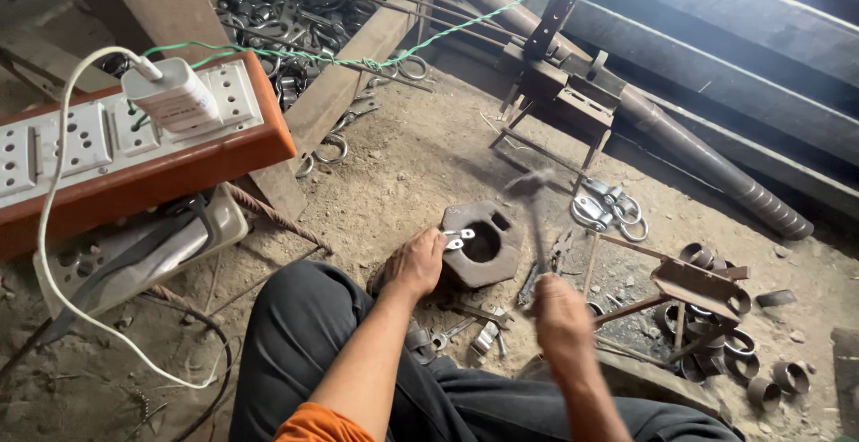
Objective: The person sits on the floor and assembles a metal shackle by inserting a pin into a metal ring and a flat plate. They use a hammer to tap the pin into place and a wrench to tighten the assembly.
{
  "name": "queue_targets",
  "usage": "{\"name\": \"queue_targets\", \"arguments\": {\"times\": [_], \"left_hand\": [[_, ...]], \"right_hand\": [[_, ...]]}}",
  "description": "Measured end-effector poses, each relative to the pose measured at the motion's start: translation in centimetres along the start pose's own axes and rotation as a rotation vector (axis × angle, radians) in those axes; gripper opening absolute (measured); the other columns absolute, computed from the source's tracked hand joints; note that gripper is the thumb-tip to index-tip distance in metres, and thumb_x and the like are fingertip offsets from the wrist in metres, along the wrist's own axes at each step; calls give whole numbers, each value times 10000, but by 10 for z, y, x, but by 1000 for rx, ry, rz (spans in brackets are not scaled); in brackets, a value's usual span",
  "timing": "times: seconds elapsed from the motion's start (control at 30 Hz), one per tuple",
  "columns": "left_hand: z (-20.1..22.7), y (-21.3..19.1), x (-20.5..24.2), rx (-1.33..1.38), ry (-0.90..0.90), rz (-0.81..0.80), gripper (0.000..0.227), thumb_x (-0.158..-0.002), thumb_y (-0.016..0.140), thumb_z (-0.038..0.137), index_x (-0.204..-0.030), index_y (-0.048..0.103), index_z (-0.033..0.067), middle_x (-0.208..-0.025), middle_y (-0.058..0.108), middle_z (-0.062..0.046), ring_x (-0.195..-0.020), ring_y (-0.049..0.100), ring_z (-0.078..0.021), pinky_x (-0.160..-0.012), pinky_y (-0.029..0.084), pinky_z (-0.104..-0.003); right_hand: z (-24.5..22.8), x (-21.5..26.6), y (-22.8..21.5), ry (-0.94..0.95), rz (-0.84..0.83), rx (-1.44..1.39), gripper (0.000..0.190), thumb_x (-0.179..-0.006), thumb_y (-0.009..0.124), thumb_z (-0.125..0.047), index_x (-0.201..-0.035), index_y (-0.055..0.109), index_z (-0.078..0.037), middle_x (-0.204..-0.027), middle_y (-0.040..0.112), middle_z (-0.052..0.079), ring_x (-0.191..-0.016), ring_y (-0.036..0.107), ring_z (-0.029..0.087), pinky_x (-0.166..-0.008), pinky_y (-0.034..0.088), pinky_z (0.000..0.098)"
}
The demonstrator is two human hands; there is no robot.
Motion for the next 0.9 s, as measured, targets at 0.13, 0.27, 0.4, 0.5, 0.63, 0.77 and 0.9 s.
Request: {"name": "queue_targets", "arguments": {"times": [0.13, 0.27, 0.4, 0.5, 0.63, 0.77, 0.9], "left_hand": [[-2, -1, 1, 3, -5, 0, 319, -1045, 419, 414, -1102, 606, 162, -1123, 703, -129, -1073, 650, -382, -898, 499, -508], [-2, 3, 0, -36, 1, -1, 318, -1037, 425, 413, -1091, 608, 158, -1114, 706, -135, -1068, 653, -384, -892, 503, -517], [-1, 0, -5, -46, 114, 80, 275, -1028, 435, 358, -1094, 619, 164, -1141, 693, -157, -1074, 633, -420, -883, 486, -553], [-5, 5, -1, -161, 180, 118, 276, -1016, 448, 361, -1036, 629, 154, -1130, 693, -163, -1093, 632, -409, -916, 461, -570], [-13, 23, -22, -48, 130, 186, 288, -1013, 484, 370, -1008, 670, 151, -1074, 715, -172, -1027, 640, -441, -856, 500, -562], [-32, 24, -25, 148, 175, 295, 295, -1016, 506, 339, -963, 705, 128, -959, 744, -154, -889, 695, -387, -778, 542, -504], [-27, 48, -40, 964, 94, 6, 362, -1095, 415, 276, -1024, 668, 26, -909, 735, -138, -771, 718, -249, -719, 596, -375]], "right_hand": [[-75, 34, -84, -474, 484, -28, 468, -1150, 319, -354, -843, 558, -95, -577, 518, 21, -407, 506, 108, -372, 406, 270], [-43, 18, -67, -645, 627, -121, 433, -1205, 320, -309, -897, 540, -99, -668, 550, 27, -505, 509, 97, -463, 422, 253], [41, -3, 55, -370, 58, 365, 230, -1044, 513, -214, -900, 625, -75, -736, 617, 54, -699, 575, 199, -638, 483, 303], [-21, 9, -6, -929, 604, 792, 336, -1180, 431, -159, -888, 570, -67, -777, 546, 98, -717, 508, 219, -603, 431, 371], [12, -14, -73, -97, 336, -188, 421, -1116, 408, -333, -806, 517, -70, -615, 470, 20, -489, 417, 143, -423, 327, 319], [37, -1, -43, 69, 286, -93, 421, -1061, 463, -351, -783, 593, -63, -580, 486, 1, -472, 435, 109, -416, 337, 308], [101, -18, -8, 419, 151, -144, 386, -1009, 594, -414, -826, 587, -74, -595, 421, 4, -490, 383, 158, -444, 292, 359]]}}
Point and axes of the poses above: each hand's wrist, its own x-axis away from the middle knuckle, its own y-axis out of the palm, z = x × y, the point moved 9 cm from there along -x, towards the middle knuckle
